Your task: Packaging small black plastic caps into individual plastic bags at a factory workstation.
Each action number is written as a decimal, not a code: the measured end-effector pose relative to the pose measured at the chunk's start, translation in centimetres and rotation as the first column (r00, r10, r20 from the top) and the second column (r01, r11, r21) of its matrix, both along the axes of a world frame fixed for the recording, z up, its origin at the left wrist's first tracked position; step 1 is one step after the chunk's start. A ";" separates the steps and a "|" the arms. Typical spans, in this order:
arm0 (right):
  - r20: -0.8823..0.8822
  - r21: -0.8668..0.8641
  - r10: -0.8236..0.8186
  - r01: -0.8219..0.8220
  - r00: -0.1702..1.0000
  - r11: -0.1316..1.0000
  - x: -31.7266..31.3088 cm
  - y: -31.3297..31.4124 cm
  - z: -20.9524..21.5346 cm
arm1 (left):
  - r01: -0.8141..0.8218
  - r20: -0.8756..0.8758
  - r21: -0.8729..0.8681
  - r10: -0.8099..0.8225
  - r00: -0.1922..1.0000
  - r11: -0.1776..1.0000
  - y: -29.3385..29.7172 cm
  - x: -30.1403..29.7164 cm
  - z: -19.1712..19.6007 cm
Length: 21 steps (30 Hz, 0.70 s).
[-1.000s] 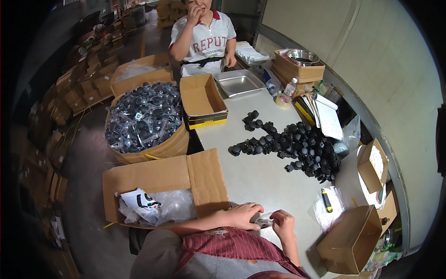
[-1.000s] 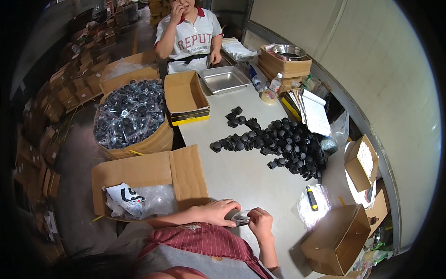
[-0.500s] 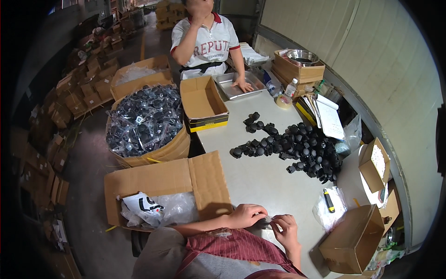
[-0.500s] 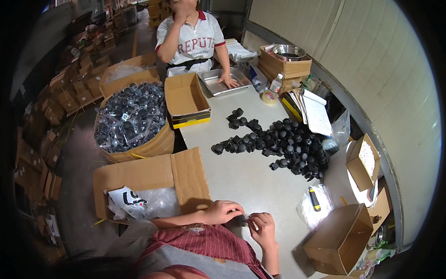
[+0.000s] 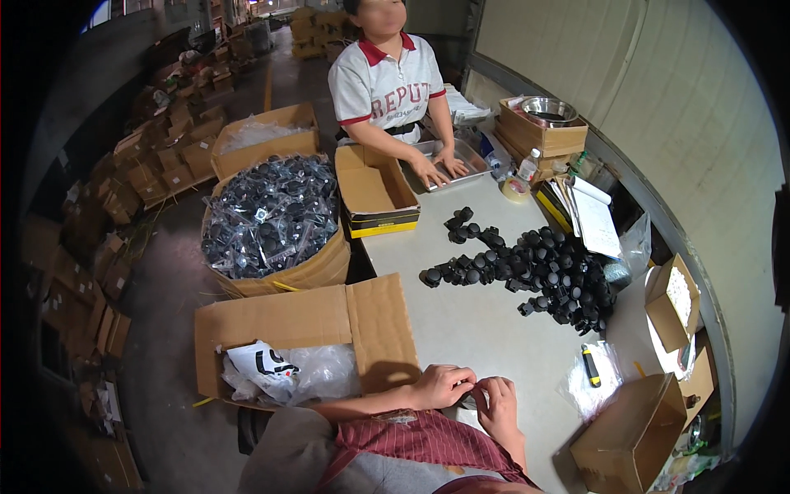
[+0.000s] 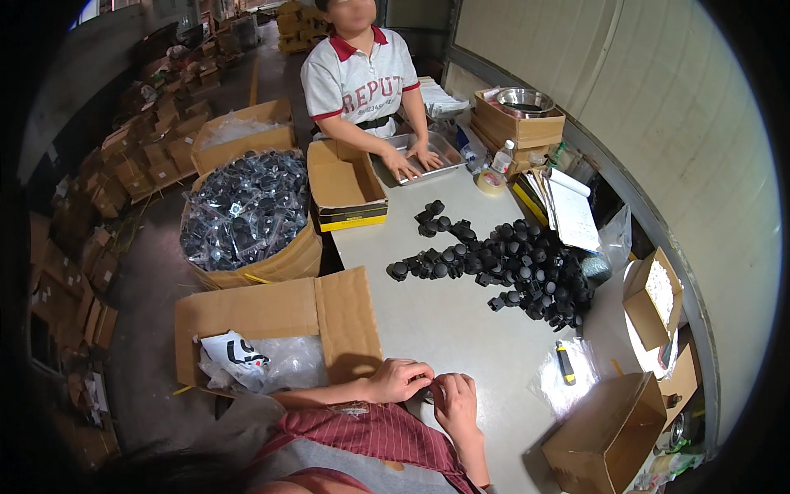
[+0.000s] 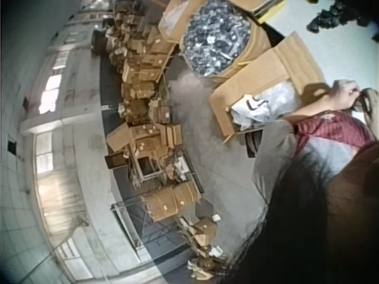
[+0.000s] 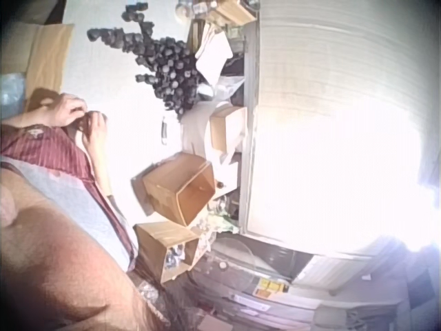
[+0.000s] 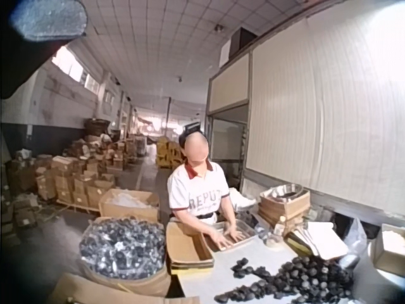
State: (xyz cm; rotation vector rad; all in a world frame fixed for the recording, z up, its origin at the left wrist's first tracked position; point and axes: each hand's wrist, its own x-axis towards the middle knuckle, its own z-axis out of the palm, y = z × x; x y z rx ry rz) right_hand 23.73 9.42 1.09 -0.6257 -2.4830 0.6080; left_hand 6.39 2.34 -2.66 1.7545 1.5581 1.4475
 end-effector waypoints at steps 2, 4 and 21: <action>-0.011 0.013 -0.001 0.002 1.000 1.000 0.0 0.2 -0.6 | -0.006 0.017 0.017 0.006 1.000 1.000 0.1 -0.1 -0.4; -0.015 0.040 0.015 -0.014 1.000 0.999 -0.3 0.3 0.0 | -0.016 0.036 0.030 0.015 0.999 0.999 0.0 0.0 -0.7; -0.027 -0.047 -0.039 0.038 0.999 0.998 3.4 0.6 -0.7 | -0.108 0.130 -0.129 0.125 0.984 0.986 1.1 -2.7 -1.9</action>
